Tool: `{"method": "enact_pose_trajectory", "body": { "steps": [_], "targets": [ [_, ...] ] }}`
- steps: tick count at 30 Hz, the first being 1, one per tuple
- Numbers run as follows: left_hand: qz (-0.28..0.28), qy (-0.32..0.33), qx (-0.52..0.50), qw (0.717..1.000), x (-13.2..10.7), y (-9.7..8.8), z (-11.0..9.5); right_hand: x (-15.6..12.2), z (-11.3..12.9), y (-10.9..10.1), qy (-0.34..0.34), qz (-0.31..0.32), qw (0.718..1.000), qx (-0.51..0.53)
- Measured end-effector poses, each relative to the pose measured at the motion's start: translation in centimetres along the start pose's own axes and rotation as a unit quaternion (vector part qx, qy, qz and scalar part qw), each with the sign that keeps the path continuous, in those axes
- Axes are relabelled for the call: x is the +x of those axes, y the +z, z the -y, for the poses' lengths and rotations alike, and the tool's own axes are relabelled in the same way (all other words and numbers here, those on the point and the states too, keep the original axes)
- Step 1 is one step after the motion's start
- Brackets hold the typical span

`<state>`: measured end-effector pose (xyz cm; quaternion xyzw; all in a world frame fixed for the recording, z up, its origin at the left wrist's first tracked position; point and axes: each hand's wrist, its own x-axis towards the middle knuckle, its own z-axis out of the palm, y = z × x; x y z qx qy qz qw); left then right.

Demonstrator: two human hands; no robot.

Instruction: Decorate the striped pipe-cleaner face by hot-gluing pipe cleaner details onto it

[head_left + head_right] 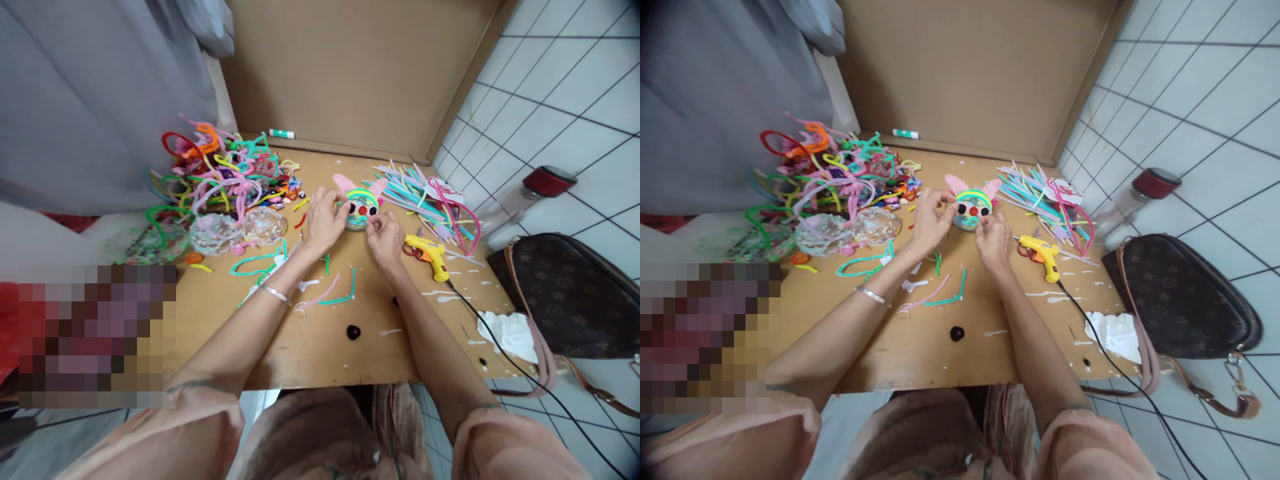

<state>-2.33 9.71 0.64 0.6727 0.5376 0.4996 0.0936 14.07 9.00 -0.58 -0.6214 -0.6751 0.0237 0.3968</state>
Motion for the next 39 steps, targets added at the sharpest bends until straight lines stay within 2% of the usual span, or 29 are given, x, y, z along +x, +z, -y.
{"method": "enact_pose_trajectory", "body": {
  "steps": [2,6,13,17,20,31,35,39],
  "targets": [
    [-0.024,0.006,0.0,1.0,0.2,0.1,0.2,-0.1,0.2,0.0,0.006,0.002,1.0,-0.01],
    [-0.03,0.004,-0.017,0.999,0.1,0.3,0.3,-0.2,0.7,-0.1,0.009,0.013,0.999,-0.034],
    [-0.051,-0.063,-0.053,0.995,-1.4,1.1,0.5,-0.4,1.2,-0.3,0.007,0.029,0.997,-0.076],
    [-0.041,-0.099,-0.06,0.992,-1.9,2.1,1.1,-0.4,1.4,-0.3,0.021,0.042,0.995,-0.084],
    [-0.036,-0.113,-0.062,0.991,-2.0,2.5,1.4,-0.3,1.4,-0.1,0.022,0.028,0.997,-0.072],
    [-0.036,-0.109,-0.06,0.992,-2.1,2.1,1.3,-0.5,1.0,0.4,-0.001,0.008,0.999,-0.051],
    [-0.064,-0.094,-0.054,0.992,-2.2,1.9,1.3,-0.5,1.1,0.3,-0.001,0.0,0.998,-0.056],
    [-0.079,-0.053,-0.047,0.994,-2.8,1.4,0.3,-0.9,1.5,-0.4,0.005,0.005,0.998,-0.06]
  ]
}}
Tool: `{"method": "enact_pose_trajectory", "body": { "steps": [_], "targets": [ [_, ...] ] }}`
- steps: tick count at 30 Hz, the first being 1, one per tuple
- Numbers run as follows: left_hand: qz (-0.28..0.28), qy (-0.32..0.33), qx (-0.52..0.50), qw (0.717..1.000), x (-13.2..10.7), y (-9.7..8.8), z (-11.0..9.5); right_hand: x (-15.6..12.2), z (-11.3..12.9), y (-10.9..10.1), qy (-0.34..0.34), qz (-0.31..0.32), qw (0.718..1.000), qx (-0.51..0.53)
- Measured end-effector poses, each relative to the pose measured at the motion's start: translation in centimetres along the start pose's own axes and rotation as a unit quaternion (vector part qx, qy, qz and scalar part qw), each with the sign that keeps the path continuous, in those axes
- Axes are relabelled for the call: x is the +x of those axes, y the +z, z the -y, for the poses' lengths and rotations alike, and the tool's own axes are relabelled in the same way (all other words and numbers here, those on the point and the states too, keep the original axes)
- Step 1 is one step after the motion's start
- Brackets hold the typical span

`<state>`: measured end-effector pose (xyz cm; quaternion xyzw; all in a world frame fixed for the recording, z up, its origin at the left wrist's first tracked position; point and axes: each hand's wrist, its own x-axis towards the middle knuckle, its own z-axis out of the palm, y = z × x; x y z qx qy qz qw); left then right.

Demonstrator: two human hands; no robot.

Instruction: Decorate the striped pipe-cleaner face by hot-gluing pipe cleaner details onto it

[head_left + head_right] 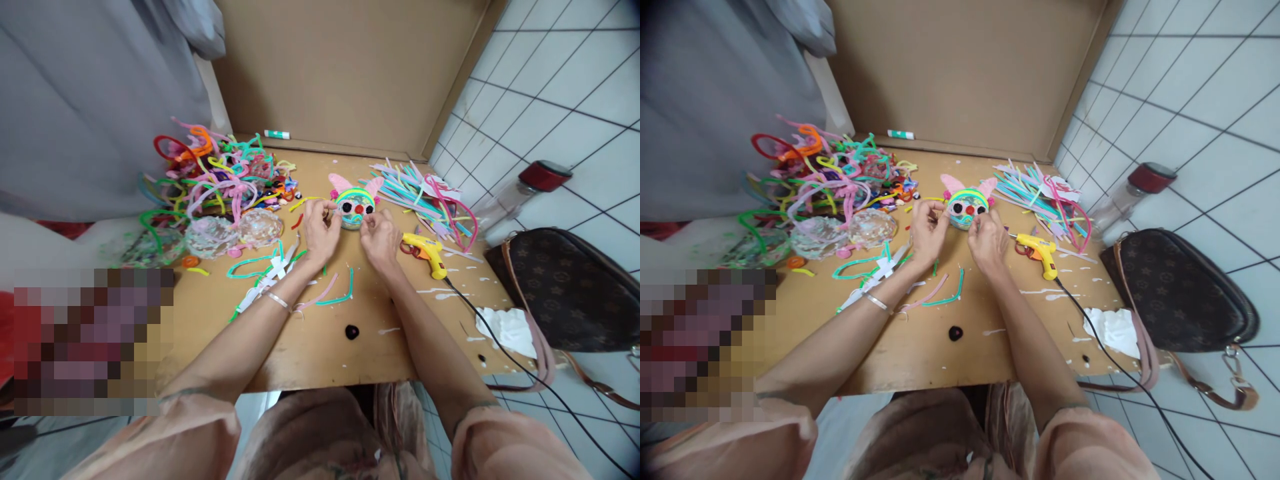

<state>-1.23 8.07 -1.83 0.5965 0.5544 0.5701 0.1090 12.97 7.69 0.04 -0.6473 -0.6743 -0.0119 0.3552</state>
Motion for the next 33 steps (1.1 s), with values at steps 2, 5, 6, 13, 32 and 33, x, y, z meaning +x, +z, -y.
{"method": "enact_pose_trajectory", "body": {
  "steps": [2,5,6,13,32,33],
  "targets": [
    [0.018,0.026,0.006,0.999,-0.4,-0.2,-0.6,-0.4,0.1,-0.4,-0.008,-0.01,1.0,0.014],
    [0.064,0.055,0.029,0.996,-1.0,-0.4,-1.1,-1.2,0.0,-0.7,-0.025,-0.02,0.999,0.039],
    [0.078,0.064,0.036,0.994,-1.1,-0.5,-1.2,-1.4,0.0,-0.8,-0.028,-0.021,0.998,0.044],
    [0.098,0.098,0.058,0.989,-1.7,-0.7,-0.7,-2.0,0.2,-1.0,-0.033,-0.009,0.999,0.039],
    [0.092,0.094,0.034,0.991,-2.0,-0.2,0.2,-1.6,-1.4,-3.5,-0.006,0.022,0.999,-0.038],
    [0.094,0.093,0.031,0.991,-2.1,-0.1,0.3,-1.4,-2.0,-4.2,0.029,0.011,0.997,-0.075]
  ]
}}
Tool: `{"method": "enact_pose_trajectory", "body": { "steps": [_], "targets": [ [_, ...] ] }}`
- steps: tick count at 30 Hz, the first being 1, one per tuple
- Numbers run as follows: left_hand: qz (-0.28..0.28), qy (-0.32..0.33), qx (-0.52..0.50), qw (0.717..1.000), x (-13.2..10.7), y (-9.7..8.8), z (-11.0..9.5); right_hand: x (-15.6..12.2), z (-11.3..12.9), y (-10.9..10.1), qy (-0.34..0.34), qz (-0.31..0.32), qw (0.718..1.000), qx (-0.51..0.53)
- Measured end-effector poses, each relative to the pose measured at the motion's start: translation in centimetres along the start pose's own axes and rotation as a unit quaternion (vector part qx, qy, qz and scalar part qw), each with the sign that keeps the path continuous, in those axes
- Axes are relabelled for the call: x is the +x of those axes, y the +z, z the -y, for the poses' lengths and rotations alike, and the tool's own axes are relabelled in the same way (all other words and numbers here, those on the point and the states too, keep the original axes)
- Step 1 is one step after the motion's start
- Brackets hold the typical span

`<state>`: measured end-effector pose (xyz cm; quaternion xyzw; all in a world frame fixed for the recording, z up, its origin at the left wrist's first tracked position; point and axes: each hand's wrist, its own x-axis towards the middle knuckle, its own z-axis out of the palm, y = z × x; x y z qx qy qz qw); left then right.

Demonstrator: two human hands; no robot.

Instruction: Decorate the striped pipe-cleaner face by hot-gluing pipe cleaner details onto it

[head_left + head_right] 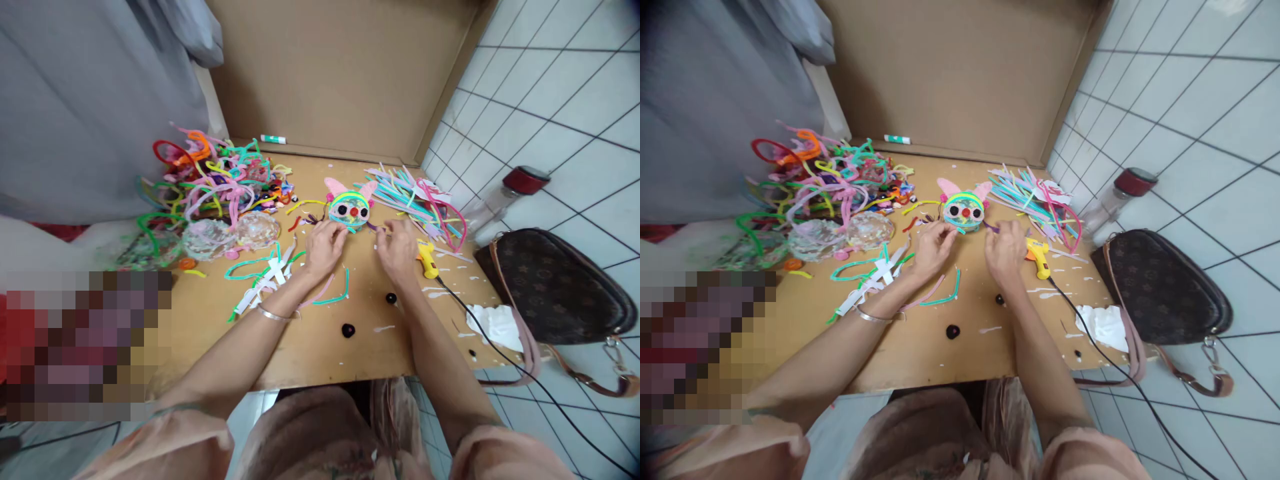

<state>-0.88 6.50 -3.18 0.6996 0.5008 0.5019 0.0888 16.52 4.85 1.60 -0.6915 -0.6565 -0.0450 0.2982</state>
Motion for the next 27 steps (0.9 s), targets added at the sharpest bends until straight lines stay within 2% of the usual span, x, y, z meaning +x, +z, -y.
{"method": "enact_pose_trajectory", "body": {
  "steps": [3,6,11,15,18,21,24,27],
  "targets": [
    [0.005,0.004,-0.021,1.0,-0.2,0.4,-0.1,0.3,-2.3,-1.4,0.103,0.001,0.988,-0.118],
    [0.005,0.007,-0.041,0.999,-0.3,0.7,-0.3,0.0,-4.0,-1.8,0.159,0.035,0.969,-0.186],
    [0.01,-0.012,-0.083,0.996,-0.4,0.4,-0.8,-0.7,-4.8,-1.2,0.173,0.078,0.958,-0.216],
    [-0.045,-0.089,-0.165,0.981,0.1,-0.2,-0.7,-0.6,-5.0,-1.3,0.18,0.087,0.957,-0.209],
    [-0.109,-0.151,-0.256,0.948,0.6,-0.5,-0.6,-0.6,-5.3,-1.5,0.192,0.082,0.955,-0.21],
    [-0.128,-0.209,-0.345,0.906,1.0,-0.5,-1.1,-0.5,-5.5,-1.6,0.214,0.082,0.949,-0.217],
    [-0.087,-0.279,-0.441,0.848,0.8,0.0,-2.5,-0.3,-5.6,-1.7,0.24,0.104,0.941,-0.215],
    [-0.015,-0.34,-0.556,0.758,0.2,0.2,-4.0,0.1,-6.0,-1.8,0.26,0.128,0.936,-0.2]
  ]
}}
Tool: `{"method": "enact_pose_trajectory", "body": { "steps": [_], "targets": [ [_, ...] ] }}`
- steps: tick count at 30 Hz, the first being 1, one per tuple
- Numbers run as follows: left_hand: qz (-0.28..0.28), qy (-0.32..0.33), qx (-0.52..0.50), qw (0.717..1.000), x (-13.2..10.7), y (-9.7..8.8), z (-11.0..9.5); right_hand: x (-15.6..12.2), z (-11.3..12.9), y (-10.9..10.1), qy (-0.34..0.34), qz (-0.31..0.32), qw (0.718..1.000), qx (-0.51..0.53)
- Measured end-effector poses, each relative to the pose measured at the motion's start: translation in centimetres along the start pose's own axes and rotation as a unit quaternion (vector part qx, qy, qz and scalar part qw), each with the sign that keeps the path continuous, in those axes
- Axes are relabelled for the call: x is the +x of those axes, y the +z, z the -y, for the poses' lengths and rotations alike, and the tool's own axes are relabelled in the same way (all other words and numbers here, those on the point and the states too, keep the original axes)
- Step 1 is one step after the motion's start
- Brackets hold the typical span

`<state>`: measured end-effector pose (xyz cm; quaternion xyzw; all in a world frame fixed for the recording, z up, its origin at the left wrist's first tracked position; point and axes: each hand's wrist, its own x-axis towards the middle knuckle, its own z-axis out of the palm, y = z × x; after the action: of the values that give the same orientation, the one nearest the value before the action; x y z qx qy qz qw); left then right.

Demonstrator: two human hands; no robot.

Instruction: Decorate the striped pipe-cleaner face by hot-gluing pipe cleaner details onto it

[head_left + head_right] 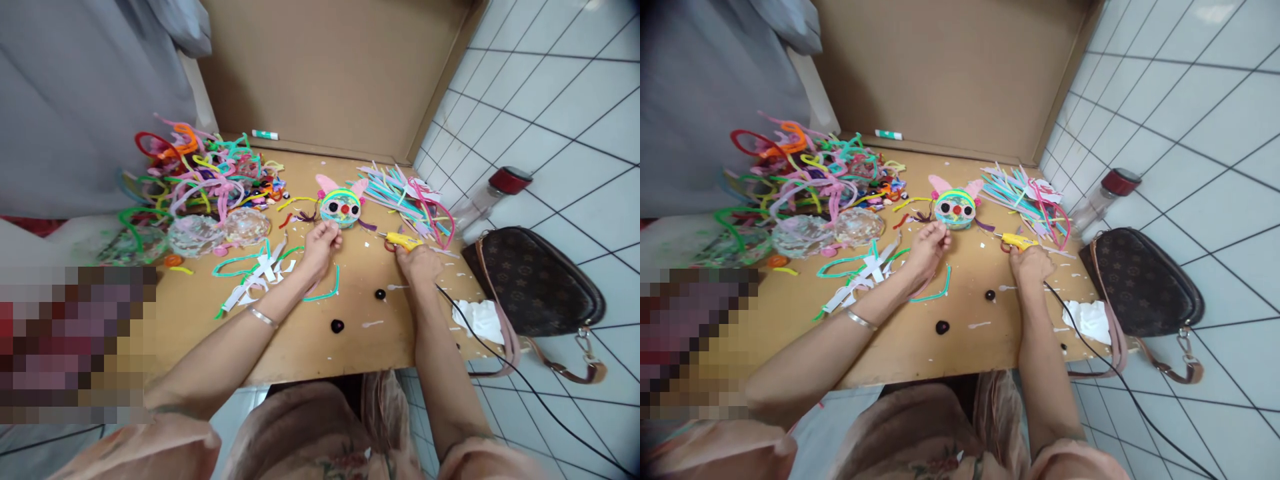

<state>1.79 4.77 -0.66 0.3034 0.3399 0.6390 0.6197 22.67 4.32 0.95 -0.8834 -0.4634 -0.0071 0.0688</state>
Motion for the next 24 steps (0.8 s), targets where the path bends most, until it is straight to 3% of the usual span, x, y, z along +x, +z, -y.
{"method": "enact_pose_trajectory", "body": {
  "steps": [4,8,11,14,24],
  "targets": [
    [0.093,-0.164,-0.103,0.977,-1.3,0.6,0.1,0.7,-0.6,0.1,0.007,-0.014,0.997,0.075],
    [0.156,-0.237,-0.156,0.946,-1.7,0.6,-0.1,0.9,-0.9,0.2,-0.035,-0.143,0.962,0.229],
    [0.18,-0.267,-0.181,0.929,-1.7,0.4,-0.4,0.3,-0.4,-0.1,-0.092,-0.221,0.915,0.325],
    [0.183,-0.285,-0.193,0.921,-1.6,0.3,-0.6,-0.8,0.3,-0.6,-0.156,-0.241,0.89,0.355],
    [0.185,-0.289,-0.185,0.921,-1.2,-0.1,-0.5,-2.4,0.4,-1.8,-0.209,-0.243,0.897,0.303]
  ]
}}
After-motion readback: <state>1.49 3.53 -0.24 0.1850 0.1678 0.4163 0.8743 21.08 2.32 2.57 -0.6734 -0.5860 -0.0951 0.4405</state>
